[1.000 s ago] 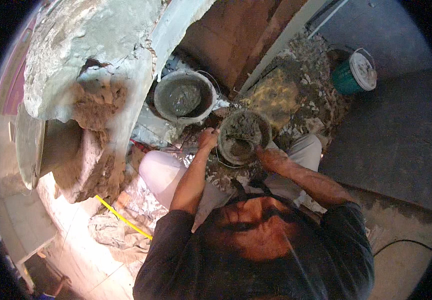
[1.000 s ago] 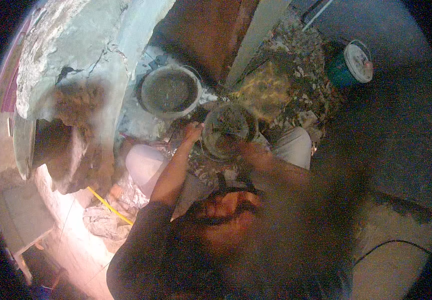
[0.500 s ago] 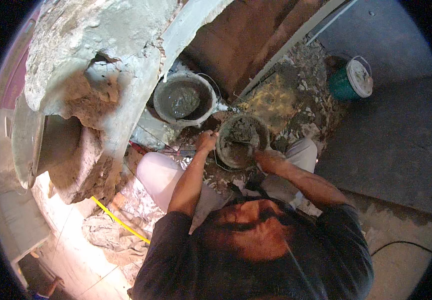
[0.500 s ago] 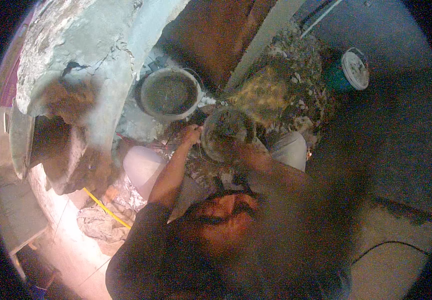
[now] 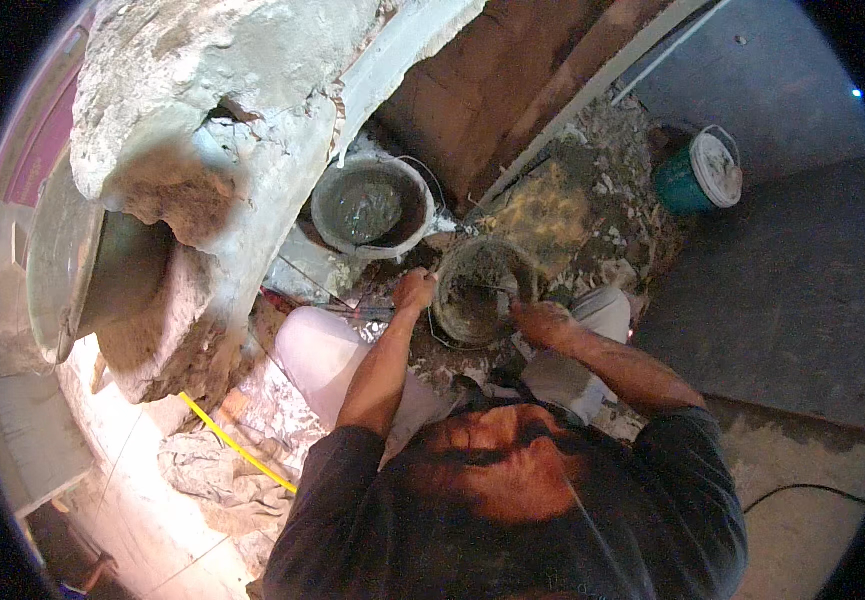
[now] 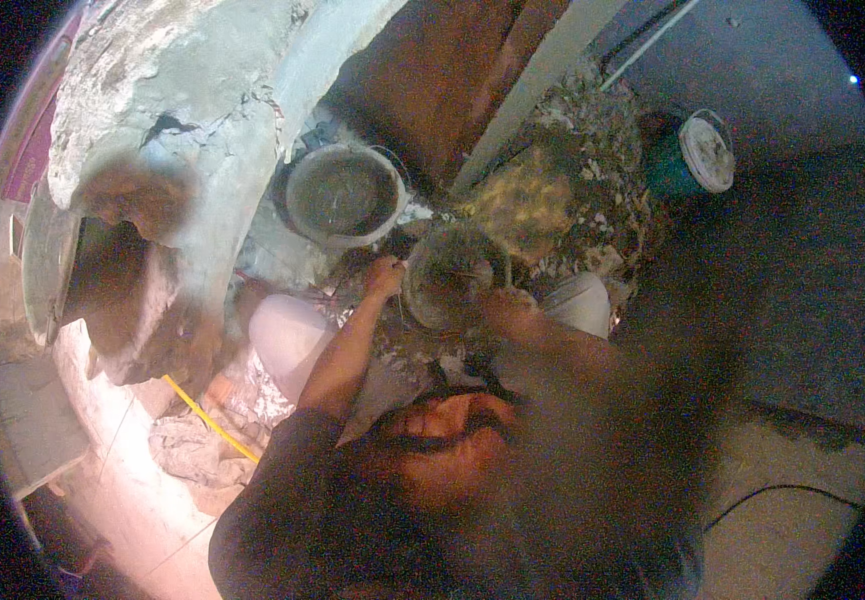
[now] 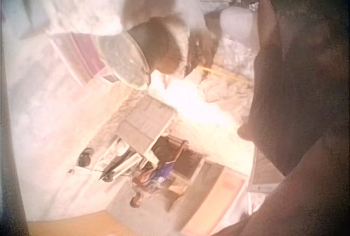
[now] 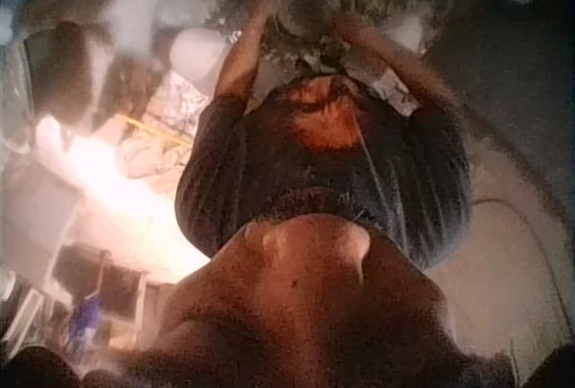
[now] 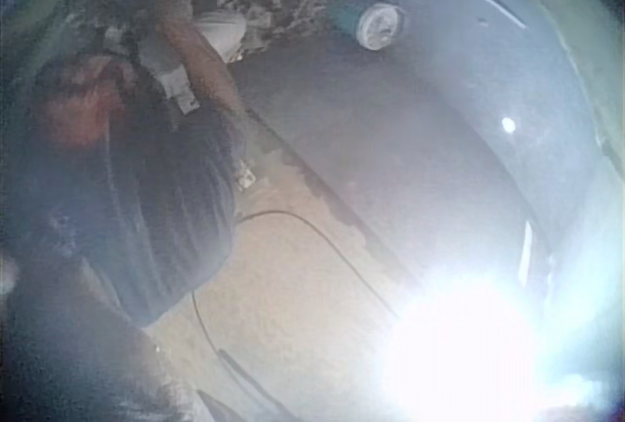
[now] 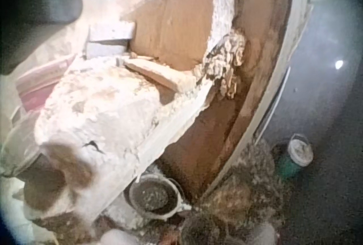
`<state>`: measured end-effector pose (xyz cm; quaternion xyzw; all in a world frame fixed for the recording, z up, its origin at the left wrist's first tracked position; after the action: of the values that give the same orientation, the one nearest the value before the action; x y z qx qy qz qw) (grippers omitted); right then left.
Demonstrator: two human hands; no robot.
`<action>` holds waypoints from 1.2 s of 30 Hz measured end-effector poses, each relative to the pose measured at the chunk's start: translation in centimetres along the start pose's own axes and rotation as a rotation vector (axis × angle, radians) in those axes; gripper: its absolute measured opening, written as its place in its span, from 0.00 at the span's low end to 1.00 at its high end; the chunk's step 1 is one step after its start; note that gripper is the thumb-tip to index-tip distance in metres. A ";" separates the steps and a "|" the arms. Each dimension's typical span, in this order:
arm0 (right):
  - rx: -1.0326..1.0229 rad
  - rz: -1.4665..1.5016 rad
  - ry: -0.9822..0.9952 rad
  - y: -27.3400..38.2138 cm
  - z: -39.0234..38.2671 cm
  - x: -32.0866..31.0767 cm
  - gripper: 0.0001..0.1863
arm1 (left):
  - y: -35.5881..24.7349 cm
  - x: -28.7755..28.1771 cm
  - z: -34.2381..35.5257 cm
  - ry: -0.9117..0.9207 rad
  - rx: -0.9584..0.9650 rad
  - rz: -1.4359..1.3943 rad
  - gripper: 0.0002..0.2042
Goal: The person applies mortar to a wall using a trowel. They scoop mortar from a bucket and spread it onto a vertical surface, smoothing it out.
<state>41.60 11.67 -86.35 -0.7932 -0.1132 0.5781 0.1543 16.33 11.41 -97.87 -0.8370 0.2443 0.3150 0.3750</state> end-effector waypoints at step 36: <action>0.222 0.870 0.600 -8.9 1.9 -1.8 0.22 | -1.7 -1.6 -0.8 0.070 -0.014 0.005 0.17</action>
<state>39.26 19.47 -82.00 -0.8760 0.3369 0.3450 0.0091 16.61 12.08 -95.50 -0.8495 0.2573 0.2882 0.3593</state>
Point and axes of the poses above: each hand's wrist, its own z-axis towards the middle knuckle, its own x-axis out of the palm, y = z × x, the point moved 9 cm from there along z, towards the middle knuckle, and after that the axes turned 15 degrees about z, right-handed, at the moved point
